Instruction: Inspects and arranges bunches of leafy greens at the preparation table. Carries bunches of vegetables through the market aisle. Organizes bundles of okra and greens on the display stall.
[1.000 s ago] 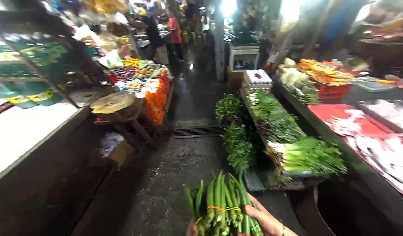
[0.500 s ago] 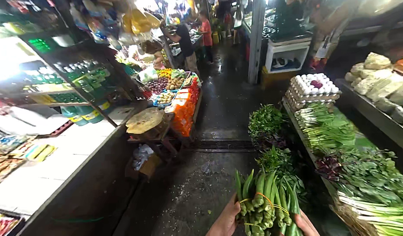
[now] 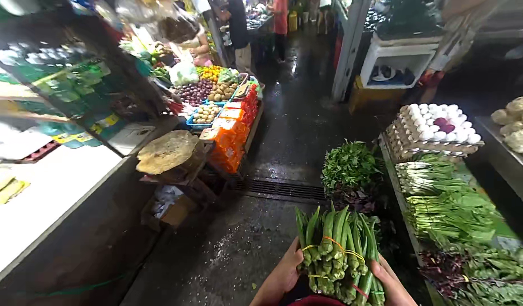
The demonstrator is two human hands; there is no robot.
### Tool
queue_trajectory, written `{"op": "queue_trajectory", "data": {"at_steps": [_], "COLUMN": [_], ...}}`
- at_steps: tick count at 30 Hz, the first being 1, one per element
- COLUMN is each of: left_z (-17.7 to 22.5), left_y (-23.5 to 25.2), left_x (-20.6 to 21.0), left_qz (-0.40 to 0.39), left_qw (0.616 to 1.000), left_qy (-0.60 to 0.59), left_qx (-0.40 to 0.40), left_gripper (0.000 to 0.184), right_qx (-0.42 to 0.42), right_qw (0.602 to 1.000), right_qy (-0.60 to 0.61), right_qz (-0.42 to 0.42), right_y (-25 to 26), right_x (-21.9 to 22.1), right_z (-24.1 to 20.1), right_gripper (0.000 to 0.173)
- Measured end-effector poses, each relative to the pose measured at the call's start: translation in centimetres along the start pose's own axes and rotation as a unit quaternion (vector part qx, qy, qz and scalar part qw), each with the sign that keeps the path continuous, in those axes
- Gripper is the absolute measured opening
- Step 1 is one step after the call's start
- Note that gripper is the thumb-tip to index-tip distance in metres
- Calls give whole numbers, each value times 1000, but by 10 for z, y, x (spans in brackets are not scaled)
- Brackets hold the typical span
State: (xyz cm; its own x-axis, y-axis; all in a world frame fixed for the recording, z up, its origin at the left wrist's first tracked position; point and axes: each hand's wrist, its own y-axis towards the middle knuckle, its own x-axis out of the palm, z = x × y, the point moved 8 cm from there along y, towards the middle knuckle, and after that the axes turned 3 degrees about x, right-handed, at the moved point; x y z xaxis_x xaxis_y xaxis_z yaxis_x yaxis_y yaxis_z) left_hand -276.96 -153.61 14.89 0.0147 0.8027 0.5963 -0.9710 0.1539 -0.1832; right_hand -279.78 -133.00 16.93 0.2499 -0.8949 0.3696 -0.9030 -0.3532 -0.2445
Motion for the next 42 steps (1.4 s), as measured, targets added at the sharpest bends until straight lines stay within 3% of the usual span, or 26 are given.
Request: {"op": "queue_trajectory", "data": {"at_steps": [5, 9, 15, 20, 25, 29, 36, 40, 42], "left_z": [-14, -36, -76, -125, -164, -208, -308, -352, -360], "left_y": [68, 127, 198, 203, 156, 70, -116, -202, -227], "left_x": [15, 37, 90, 136, 177, 213, 261, 271, 284], "left_qz": [-25, -110, -305, -429, -503, -552, -606, -594, -583], "left_qw": [997, 979, 908, 825, 749, 691, 604, 581, 581], "left_qy": [32, 71, 123, 116, 179, 219, 153, 152, 153], "left_qx": [-67, -154, -261, -349, -391, -412, -495, -536, -547], "left_gripper": [108, 101, 75, 82, 112, 141, 123, 113, 104], "right_qx": [-6, -57, -111, -169, -224, -243, -214, -212, -221], "right_qw": [992, 975, 908, 834, 761, 696, 600, 581, 592], "right_qy": [79, 102, 139, 188, 203, 209, 200, 233, 243], "right_qz": [102, 187, 378, 490, 574, 642, 744, 750, 736], "right_y": [10, 7, -30, -72, -140, -231, -426, -508, -533], "right_x": [-41, -74, -101, -103, -92, -74, -38, -29, -32], "right_z": [1, 2, 2, 26, 58, 91, 162, 186, 183], "right_gripper": [98, 102, 113, 109, 100, 91, 84, 72, 66]}}
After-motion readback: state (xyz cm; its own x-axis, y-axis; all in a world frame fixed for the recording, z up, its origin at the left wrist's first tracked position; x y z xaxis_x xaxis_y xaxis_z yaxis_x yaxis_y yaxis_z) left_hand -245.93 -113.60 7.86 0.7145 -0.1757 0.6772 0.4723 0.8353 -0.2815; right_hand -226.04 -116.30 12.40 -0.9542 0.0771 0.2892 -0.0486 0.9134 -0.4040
